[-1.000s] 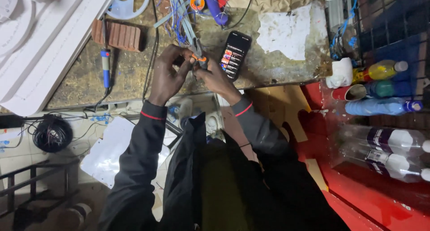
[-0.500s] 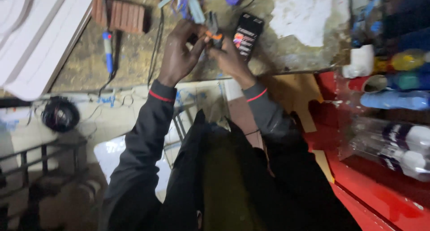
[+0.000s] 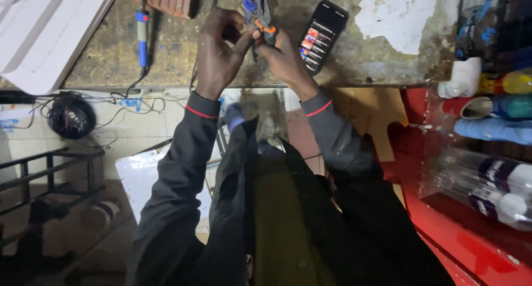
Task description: Stripping insulation from electrical wires using a wire stripper tool on a fabrication workbench.
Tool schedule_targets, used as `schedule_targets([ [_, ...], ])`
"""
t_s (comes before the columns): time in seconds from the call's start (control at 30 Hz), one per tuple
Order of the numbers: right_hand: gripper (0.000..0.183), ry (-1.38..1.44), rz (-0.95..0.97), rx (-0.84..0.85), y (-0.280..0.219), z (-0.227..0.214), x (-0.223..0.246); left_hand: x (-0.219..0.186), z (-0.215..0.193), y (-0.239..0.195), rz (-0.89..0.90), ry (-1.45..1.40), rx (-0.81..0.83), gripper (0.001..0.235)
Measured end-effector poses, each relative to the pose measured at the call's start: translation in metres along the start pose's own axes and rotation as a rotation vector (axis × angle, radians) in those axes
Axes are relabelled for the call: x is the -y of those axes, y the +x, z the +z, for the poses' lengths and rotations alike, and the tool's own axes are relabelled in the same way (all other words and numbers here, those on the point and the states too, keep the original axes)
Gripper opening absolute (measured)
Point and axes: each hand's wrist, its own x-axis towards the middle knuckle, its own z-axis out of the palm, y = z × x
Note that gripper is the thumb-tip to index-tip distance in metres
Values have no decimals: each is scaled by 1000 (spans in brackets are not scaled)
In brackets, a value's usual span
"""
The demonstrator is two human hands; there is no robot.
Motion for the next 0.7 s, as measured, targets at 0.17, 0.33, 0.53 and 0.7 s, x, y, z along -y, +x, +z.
schedule_targets([
  [0.17,23,-84,-33,-58,-7,-28,2,-1,26,9,-38,3,-19,28],
  [0.33,29,-87,-64,-153,-9,-58,-20,13,55,27,-13,13,57,25],
  [0.53,10,-62,-114,-182,7,-66,-50,34,62,33,-48,36,32,23],
  [0.7,17,-122,-87,-218,4,-55,-10,30,59,43,18,66,71,20],
])
